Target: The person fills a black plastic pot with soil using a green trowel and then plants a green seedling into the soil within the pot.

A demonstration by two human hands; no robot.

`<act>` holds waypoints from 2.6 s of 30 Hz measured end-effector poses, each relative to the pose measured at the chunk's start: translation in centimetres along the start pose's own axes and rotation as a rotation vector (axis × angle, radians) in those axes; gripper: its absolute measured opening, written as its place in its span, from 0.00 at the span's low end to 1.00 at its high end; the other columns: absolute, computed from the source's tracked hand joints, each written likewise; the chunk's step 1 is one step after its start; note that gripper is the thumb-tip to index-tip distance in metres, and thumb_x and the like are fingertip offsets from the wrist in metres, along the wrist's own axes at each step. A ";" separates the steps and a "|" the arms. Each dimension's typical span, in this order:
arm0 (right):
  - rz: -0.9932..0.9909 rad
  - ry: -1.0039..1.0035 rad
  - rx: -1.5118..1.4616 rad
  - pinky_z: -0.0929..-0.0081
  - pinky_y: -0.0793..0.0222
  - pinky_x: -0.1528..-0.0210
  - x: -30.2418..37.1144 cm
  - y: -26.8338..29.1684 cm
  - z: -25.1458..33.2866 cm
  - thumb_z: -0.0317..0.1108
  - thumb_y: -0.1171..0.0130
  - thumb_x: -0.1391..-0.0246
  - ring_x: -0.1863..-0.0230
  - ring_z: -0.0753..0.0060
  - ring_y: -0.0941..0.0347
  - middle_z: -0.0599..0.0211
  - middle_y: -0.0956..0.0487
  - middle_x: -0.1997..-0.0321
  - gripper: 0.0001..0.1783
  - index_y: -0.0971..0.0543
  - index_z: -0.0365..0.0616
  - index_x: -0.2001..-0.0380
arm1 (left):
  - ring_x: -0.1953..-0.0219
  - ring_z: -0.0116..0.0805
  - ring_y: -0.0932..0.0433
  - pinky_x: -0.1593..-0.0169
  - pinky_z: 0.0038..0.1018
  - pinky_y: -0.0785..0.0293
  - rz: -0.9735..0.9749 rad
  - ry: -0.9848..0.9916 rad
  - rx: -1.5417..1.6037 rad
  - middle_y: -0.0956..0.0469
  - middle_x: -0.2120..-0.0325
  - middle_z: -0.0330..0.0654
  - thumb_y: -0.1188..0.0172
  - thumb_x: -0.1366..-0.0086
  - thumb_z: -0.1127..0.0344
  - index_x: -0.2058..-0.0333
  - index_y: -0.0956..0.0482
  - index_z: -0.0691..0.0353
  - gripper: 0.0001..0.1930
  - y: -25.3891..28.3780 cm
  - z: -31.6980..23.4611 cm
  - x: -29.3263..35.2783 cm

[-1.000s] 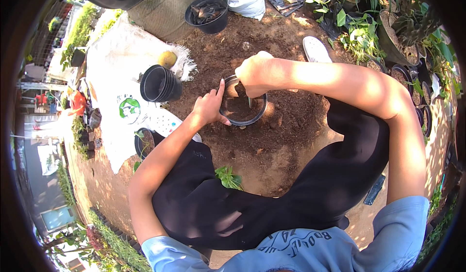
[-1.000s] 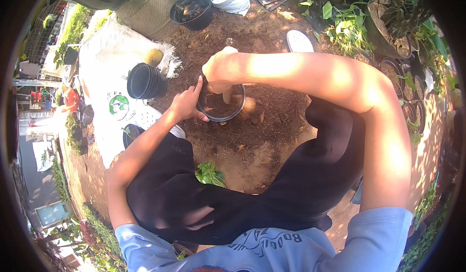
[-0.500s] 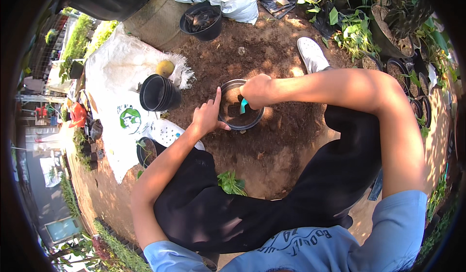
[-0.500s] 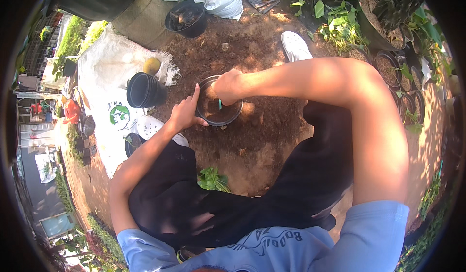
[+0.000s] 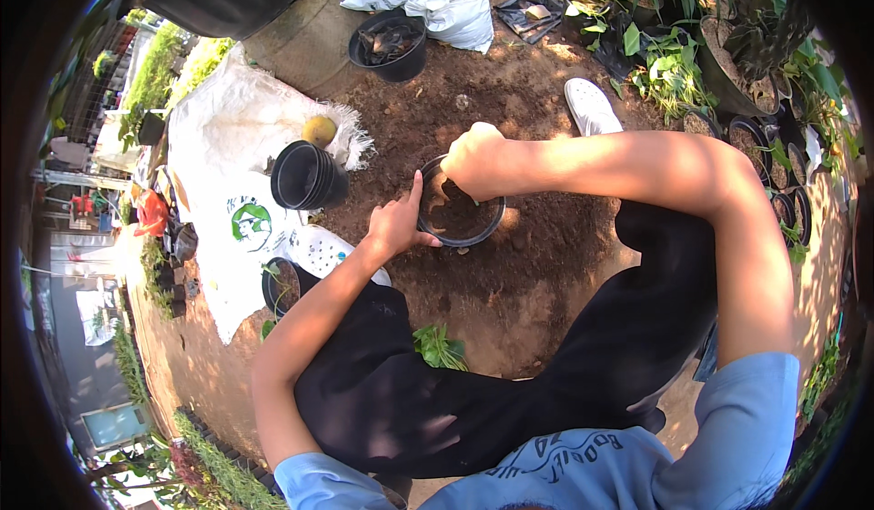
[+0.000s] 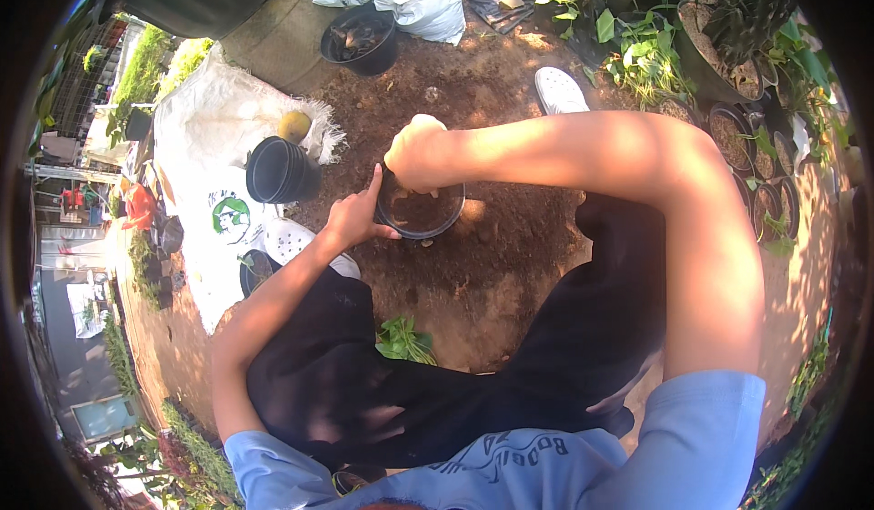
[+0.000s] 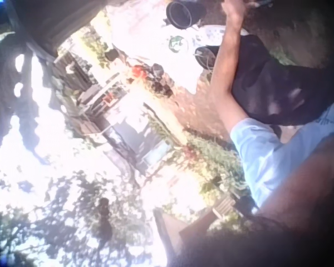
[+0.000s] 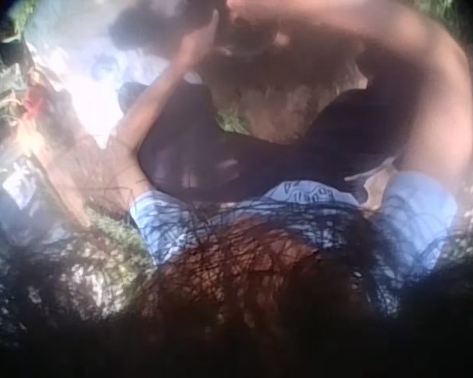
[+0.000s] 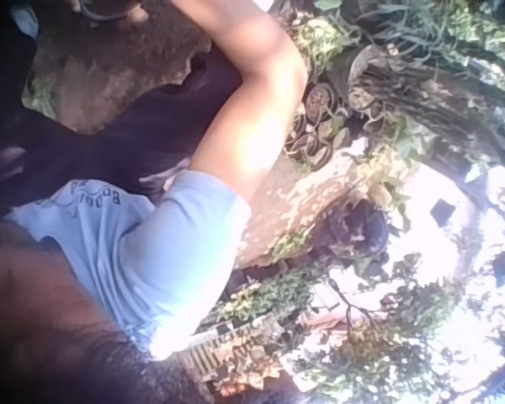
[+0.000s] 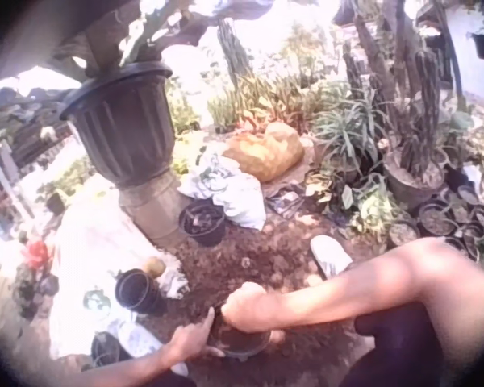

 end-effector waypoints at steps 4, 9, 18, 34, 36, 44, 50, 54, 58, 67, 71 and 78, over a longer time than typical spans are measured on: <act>-0.041 -0.006 -0.109 0.64 0.23 0.56 0.2 -0.8 0.1 0.40 0.34 0.51 0.57 0.59 0.16 0.56 0.14 0.60 0.16 0.15 0.42 0.62 | 0.54 0.52 0.17 0.53 0.45 0.22 0.044 0.025 -0.010 0.17 0.59 0.54 0.28 0.61 0.30 0.27 0.70 0.59 0.76 -0.4 0.0 0.0; 0.120 -0.081 -0.089 0.61 0.23 0.54 -0.3 -1.7 -0.5 0.41 0.36 0.49 0.55 0.59 0.17 0.57 0.14 0.58 0.20 0.17 0.42 0.55 | 0.55 0.52 0.17 0.53 0.45 0.22 0.011 0.007 -0.011 0.16 0.60 0.54 0.28 0.61 0.29 0.27 0.71 0.60 0.76 -0.1 -0.1 0.1; 0.079 -0.077 -0.258 0.60 0.22 0.57 -0.9 -4.1 -0.8 0.37 0.38 0.51 0.58 0.56 0.16 0.55 0.15 0.61 0.17 0.17 0.40 0.59 | 0.58 0.60 0.17 0.55 0.46 0.22 0.051 -0.009 0.011 0.17 0.63 0.60 0.28 0.58 0.30 0.27 0.71 0.60 0.75 -0.3 -0.1 -0.2; 0.028 0.068 -0.059 0.61 0.22 0.62 -0.8 0.2 0.0 0.37 0.37 0.53 0.62 0.55 0.16 0.55 0.15 0.67 0.13 0.16 0.40 0.66 | 0.56 0.54 0.17 0.54 0.46 0.23 0.038 0.000 0.003 0.16 0.60 0.55 0.29 0.59 0.28 0.28 0.74 0.58 0.76 -0.6 0.4 -0.2; 0.118 0.063 -0.093 0.60 0.22 0.60 -0.7 -0.3 -0.2 0.38 0.38 0.50 0.60 0.56 0.16 0.54 0.15 0.64 0.14 0.16 0.41 0.62 | 0.56 0.56 0.17 0.54 0.46 0.22 0.054 0.000 0.011 0.17 0.61 0.57 0.29 0.58 0.28 0.28 0.74 0.59 0.76 -0.7 0.3 -0.3; 0.195 -0.080 -0.121 0.58 0.23 0.55 -0.4 0.9 -1.3 0.40 0.39 0.48 0.55 0.55 0.17 0.53 0.15 0.58 0.20 0.18 0.38 0.57 | 0.58 0.54 0.16 0.55 0.46 0.22 0.069 0.024 -0.031 0.16 0.63 0.56 0.30 0.58 0.28 0.28 0.76 0.58 0.76 -0.7 0.4 0.0; 0.344 -0.203 -0.255 0.60 0.24 0.52 -0.5 -2.9 -1.9 0.39 0.46 0.45 0.58 0.61 0.17 0.60 0.15 0.61 0.18 0.16 0.39 0.58 | 0.58 0.60 0.17 0.55 0.45 0.21 0.065 -0.008 0.031 0.18 0.64 0.63 0.30 0.57 0.28 0.28 0.73 0.61 0.75 -0.5 0.0 -0.2; -0.046 -0.174 -0.354 0.56 0.22 0.56 -1.0 -1.5 -2.2 0.39 0.39 0.52 0.59 0.51 0.17 0.48 0.15 0.64 0.18 0.17 0.37 0.62 | 0.58 0.59 0.17 0.55 0.45 0.21 0.067 0.014 0.000 0.18 0.64 0.62 0.30 0.58 0.28 0.28 0.73 0.61 0.75 -0.8 0.2 0.0; -0.050 -0.143 -0.322 0.57 0.21 0.62 -0.3 1.4 -2.7 0.39 0.39 0.51 0.64 0.51 0.16 0.52 0.15 0.71 0.15 0.15 0.38 0.68 | 0.59 0.59 0.17 0.56 0.45 0.21 0.038 -0.006 -0.012 0.18 0.65 0.61 0.31 0.57 0.27 0.28 0.73 0.61 0.75 -0.8 0.3 -0.1; -0.077 -0.144 -0.306 0.58 0.23 0.57 -0.6 -0.2 -1.8 0.38 0.39 0.52 0.59 0.53 0.17 0.52 0.15 0.63 0.17 0.17 0.38 0.62 | 0.58 0.54 0.16 0.54 0.45 0.22 0.065 0.033 -0.015 0.17 0.63 0.57 0.30 0.59 0.28 0.27 0.72 0.59 0.75 -0.9 0.6 -0.2; -0.138 -0.003 -0.140 0.59 0.23 0.60 -0.5 -1.6 -0.6 0.38 0.37 0.55 0.62 0.55 0.16 0.55 0.15 0.66 0.15 0.18 0.40 0.66 | 0.57 0.53 0.16 0.53 0.45 0.22 0.068 0.039 -0.013 0.16 0.61 0.55 0.29 0.59 0.28 0.27 0.73 0.57 0.76 -1.2 0.6 -0.2; -0.050 -0.008 -0.022 0.63 0.24 0.64 -0.6 -0.7 0.2 0.38 0.35 0.56 0.64 0.59 0.16 0.59 0.15 0.68 0.14 0.16 0.44 0.66 | 0.56 0.54 0.16 0.52 0.46 0.22 0.045 0.027 -0.005 0.17 0.59 0.56 0.29 0.59 0.29 0.27 0.72 0.57 0.75 -1.0 0.6 -0.4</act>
Point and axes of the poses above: each hand's wrist, its own x-axis away from the middle knuckle, its own y-axis out of the back of the hand, z = x × y, the point moved 7 cm from there along -x, towards the middle knuckle
